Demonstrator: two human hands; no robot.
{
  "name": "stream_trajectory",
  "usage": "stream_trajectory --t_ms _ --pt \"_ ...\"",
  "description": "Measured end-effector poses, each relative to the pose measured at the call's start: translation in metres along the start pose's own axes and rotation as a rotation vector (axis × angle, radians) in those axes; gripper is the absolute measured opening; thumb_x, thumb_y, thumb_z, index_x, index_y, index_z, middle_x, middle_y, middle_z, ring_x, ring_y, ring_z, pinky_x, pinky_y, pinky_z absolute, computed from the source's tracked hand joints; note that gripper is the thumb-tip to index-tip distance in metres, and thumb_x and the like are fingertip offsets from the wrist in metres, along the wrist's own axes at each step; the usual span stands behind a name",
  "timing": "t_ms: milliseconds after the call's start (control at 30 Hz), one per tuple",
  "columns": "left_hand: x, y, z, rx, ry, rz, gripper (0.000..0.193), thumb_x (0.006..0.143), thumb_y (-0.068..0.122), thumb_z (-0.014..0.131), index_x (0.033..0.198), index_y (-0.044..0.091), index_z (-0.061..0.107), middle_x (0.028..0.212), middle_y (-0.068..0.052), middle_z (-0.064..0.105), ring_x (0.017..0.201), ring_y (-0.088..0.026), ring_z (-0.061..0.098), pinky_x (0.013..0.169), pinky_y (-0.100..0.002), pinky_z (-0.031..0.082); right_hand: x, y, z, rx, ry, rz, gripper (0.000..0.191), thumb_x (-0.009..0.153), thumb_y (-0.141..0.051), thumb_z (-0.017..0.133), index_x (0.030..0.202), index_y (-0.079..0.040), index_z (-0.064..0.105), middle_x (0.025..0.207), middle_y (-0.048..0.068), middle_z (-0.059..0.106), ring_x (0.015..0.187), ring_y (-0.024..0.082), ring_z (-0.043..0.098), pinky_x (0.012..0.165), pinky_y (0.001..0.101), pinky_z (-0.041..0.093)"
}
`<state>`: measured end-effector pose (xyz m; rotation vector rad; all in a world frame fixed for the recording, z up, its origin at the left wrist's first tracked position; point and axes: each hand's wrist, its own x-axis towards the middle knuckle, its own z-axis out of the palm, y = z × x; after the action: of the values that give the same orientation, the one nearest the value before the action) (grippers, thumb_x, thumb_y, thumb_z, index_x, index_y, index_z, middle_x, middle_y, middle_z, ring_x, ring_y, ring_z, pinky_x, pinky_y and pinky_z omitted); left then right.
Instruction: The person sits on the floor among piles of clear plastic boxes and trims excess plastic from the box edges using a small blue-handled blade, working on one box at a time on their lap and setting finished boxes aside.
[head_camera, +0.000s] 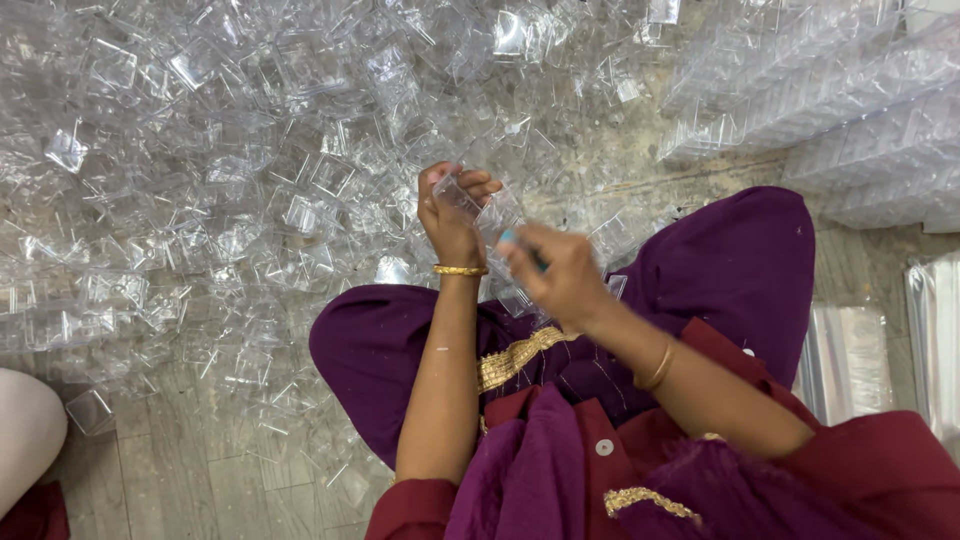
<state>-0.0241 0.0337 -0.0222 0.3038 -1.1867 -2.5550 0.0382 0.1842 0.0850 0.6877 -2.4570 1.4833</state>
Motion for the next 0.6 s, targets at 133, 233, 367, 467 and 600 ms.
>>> stream_trajectory --t_ms 133,233,367,467,600 --pt "-0.003 0.007 -0.006 -0.115 -0.093 -0.294 0.029 0.11 0.03 0.046 0.114 0.003 0.056 0.089 -0.017 0.073 0.076 -0.028 0.075 0.064 -0.037 0.061 0.032 0.037 -0.032 -0.057 -0.039 0.085 0.023 0.104 -0.023 0.065 0.105 -0.004 0.076 0.076 0.007 0.073 0.063 0.014 0.071 0.055 0.0291 0.053" --pt "-0.004 0.011 -0.006 -0.053 -0.199 -0.513 0.028 0.109 0.029 0.045 0.113 0.003 0.057 0.087 -0.016 0.072 0.073 -0.028 0.075 0.059 -0.036 0.059 0.045 0.057 -0.047 -0.139 -0.138 -0.06 0.025 0.104 -0.023 0.066 0.111 0.0 0.075 0.076 0.008 0.072 0.062 0.015 0.069 0.056 0.0304 0.052" --pt "-0.007 0.009 -0.005 -0.009 -0.259 -0.6 0.028 0.108 0.025 0.045 0.114 0.002 0.058 0.087 -0.017 0.071 0.072 -0.028 0.075 0.061 -0.036 0.061 0.05 0.071 -0.055 -0.146 -0.19 -0.177 0.028 0.106 -0.025 0.064 0.11 0.001 0.074 0.081 0.011 0.071 0.065 0.018 0.068 0.06 0.0317 0.052" --pt "-0.005 0.003 -0.007 -0.028 -0.219 -0.622 0.028 0.109 0.027 0.043 0.111 0.002 0.056 0.084 -0.018 0.071 0.07 -0.029 0.073 0.061 -0.039 0.063 0.044 0.074 -0.049 -0.186 -0.256 -0.214 0.029 0.105 -0.026 0.063 0.106 0.0 0.075 0.08 0.011 0.07 0.061 0.019 0.065 0.057 0.0325 0.051" --pt "0.003 0.002 -0.01 -0.134 -0.205 -0.534 0.029 0.111 0.029 0.045 0.113 0.002 0.057 0.089 -0.016 0.071 0.074 -0.028 0.074 0.055 -0.033 0.056 0.009 0.058 -0.047 -0.134 -0.429 -0.265 0.03 0.102 -0.029 0.064 0.102 -0.001 0.075 0.068 0.007 0.065 0.057 0.02 0.062 0.053 0.0332 0.05"
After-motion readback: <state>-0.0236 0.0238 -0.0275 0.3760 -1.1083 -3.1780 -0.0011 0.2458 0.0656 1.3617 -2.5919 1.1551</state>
